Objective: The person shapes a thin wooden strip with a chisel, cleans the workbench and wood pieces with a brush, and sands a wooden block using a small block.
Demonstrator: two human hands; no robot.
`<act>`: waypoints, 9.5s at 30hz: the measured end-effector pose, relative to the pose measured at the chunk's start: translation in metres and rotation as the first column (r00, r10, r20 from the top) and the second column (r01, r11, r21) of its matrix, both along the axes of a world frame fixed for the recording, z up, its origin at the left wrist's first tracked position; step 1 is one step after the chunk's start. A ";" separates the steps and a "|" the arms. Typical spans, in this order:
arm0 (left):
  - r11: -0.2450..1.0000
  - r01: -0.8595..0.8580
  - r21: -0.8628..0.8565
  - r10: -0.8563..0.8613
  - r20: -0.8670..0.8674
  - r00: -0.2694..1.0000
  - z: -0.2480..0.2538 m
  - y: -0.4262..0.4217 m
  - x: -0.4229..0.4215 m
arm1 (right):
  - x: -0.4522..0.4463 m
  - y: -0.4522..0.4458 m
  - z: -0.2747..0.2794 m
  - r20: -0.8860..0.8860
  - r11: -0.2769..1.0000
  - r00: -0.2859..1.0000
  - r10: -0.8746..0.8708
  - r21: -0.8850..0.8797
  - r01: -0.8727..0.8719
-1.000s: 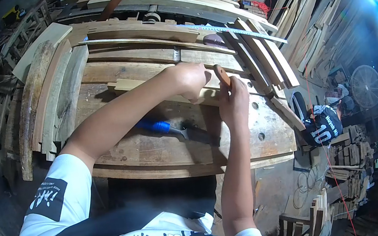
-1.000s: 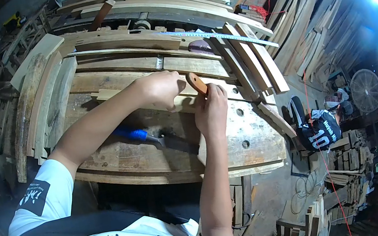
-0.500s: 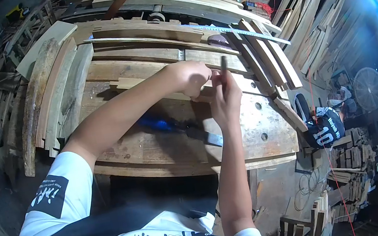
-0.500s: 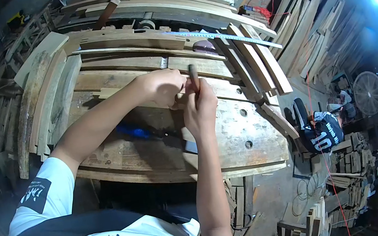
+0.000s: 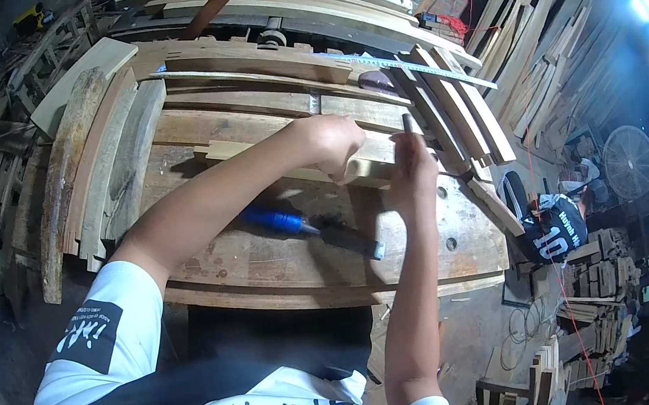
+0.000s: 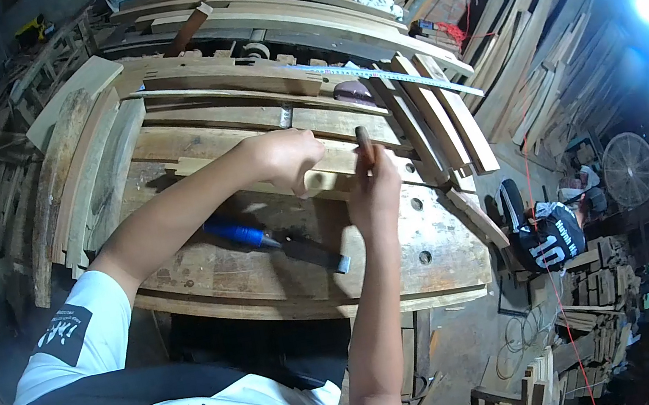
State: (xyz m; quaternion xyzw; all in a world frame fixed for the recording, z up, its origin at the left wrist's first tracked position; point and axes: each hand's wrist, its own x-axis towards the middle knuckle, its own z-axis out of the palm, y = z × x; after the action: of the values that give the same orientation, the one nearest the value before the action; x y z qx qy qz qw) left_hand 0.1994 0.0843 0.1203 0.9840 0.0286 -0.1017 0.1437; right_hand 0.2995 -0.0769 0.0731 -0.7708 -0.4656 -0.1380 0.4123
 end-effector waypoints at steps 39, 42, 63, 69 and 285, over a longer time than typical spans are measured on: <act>0.994 0.106 -0.029 -0.093 0.287 0.953 -0.030 -0.010 0.000 | -0.030 0.023 0.012 -0.589 0.853 0.688 0.424 0.515 -0.085; 0.994 0.020 0.111 -0.032 0.109 0.994 -0.015 -0.021 0.005 | -0.016 0.003 0.017 -0.445 0.938 0.876 0.187 0.346 -0.024; 0.987 0.086 -0.135 -0.065 0.152 0.986 -0.011 -0.017 -0.001 | -0.019 0.006 0.004 -0.442 0.985 0.887 0.136 0.157 -0.073; 0.998 0.061 0.016 -0.062 0.102 0.993 -0.005 -0.024 -0.007 | -0.015 0.000 0.011 -0.414 0.942 0.876 0.245 0.317 -0.114; 0.997 0.081 0.018 -0.082 0.349 0.934 0.031 -0.042 -0.008 | -0.103 -0.109 0.093 0.099 0.476 0.804 0.587 0.761 -0.441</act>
State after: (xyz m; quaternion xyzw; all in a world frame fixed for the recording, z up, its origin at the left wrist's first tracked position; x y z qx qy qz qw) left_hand 0.1917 0.0423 0.1511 0.9870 -0.0380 0.0685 0.1406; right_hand 0.1967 -0.1860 0.1658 -0.3598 -0.5363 -0.1191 0.7541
